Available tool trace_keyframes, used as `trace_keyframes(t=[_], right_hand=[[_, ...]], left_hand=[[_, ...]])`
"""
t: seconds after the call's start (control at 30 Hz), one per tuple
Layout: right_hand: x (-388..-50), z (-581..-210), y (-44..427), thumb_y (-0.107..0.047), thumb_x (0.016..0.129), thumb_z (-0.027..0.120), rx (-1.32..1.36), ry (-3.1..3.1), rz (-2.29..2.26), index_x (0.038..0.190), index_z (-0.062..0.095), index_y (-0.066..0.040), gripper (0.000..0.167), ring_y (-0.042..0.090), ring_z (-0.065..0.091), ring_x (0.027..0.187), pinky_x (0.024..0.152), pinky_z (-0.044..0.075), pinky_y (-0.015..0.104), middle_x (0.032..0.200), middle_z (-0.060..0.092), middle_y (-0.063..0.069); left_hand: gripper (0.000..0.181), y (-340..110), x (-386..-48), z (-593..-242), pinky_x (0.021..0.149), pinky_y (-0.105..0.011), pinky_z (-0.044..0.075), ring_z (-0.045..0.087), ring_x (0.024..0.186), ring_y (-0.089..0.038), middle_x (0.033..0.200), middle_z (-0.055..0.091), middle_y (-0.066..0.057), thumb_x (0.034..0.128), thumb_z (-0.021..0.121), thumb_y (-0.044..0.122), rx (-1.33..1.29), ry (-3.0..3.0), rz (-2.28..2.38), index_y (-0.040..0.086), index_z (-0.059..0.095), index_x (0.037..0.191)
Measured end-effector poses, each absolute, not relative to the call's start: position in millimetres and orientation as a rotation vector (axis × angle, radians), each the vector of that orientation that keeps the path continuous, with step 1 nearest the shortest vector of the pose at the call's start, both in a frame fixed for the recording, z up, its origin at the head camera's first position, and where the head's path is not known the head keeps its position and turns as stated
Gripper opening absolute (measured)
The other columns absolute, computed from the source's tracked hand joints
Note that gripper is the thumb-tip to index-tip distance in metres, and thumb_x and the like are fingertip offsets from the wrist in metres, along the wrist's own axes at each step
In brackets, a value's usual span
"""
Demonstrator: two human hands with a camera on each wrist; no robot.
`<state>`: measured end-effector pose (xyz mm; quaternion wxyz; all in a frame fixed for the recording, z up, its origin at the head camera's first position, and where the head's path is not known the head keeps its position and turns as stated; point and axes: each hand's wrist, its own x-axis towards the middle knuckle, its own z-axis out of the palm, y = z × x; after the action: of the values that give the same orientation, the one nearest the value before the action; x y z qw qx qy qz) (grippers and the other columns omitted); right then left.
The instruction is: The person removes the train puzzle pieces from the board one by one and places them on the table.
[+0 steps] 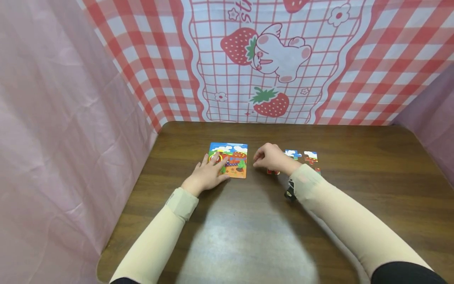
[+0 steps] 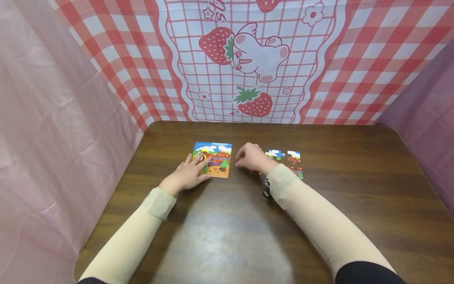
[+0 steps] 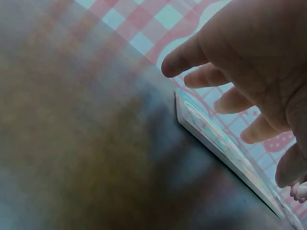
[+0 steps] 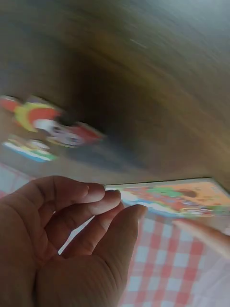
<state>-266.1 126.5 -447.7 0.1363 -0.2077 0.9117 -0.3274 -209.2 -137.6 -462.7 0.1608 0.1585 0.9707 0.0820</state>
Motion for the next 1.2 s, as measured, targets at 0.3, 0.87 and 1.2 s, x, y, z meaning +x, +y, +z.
trace_keyframes(t=[0.3, 0.87, 1.2], right_hand=[[-273.0, -462.2, 69.3, -0.015, 0.083, 0.087, -0.788, 2.678, -0.851, 0.099, 0.078, -0.002, 0.022, 0.018, 0.067, 0.084, 0.080, 0.054, 0.036, 0.088, 0.073, 0.002], [-275.8, -461.8, 57.0, -0.019, 0.080, 0.089, -0.781, 2.681, -0.664, 0.103, 0.075, -0.003, 0.031, 0.022, 0.061, 0.089, 0.086, 0.051, 0.038, 0.095, 0.071, 0.005], [-277.4, -460.2, 54.1, -0.017, 0.078, 0.091, -0.730, 2.662, -0.661, 0.104, 0.075, -0.002, 0.034, 0.023, 0.062, 0.091, 0.085, 0.052, 0.037, 0.096, 0.070, 0.008]], left_hand=[[0.069, -142.1, -227.1, -468.4, 0.114, -0.066, 0.016, 0.001, 0.151, -0.046, 0.170, 0.003, -0.009, 0.1064, 0.038, 0.057, 0.364, 2.729, 0.244, 0.031, 0.014, 0.165], [0.070, -137.4, -228.5, -468.6, 0.116, -0.064, 0.013, 0.001, 0.151, -0.043, 0.170, 0.000, -0.009, 0.1053, 0.035, 0.061, 0.315, 2.711, 0.222, 0.033, 0.012, 0.165], [0.069, -134.1, -227.6, -471.0, 0.117, -0.062, 0.010, -0.004, 0.152, -0.040, 0.170, -0.007, -0.006, 0.1059, 0.029, 0.062, 0.248, 2.675, 0.172, 0.036, 0.004, 0.165]])
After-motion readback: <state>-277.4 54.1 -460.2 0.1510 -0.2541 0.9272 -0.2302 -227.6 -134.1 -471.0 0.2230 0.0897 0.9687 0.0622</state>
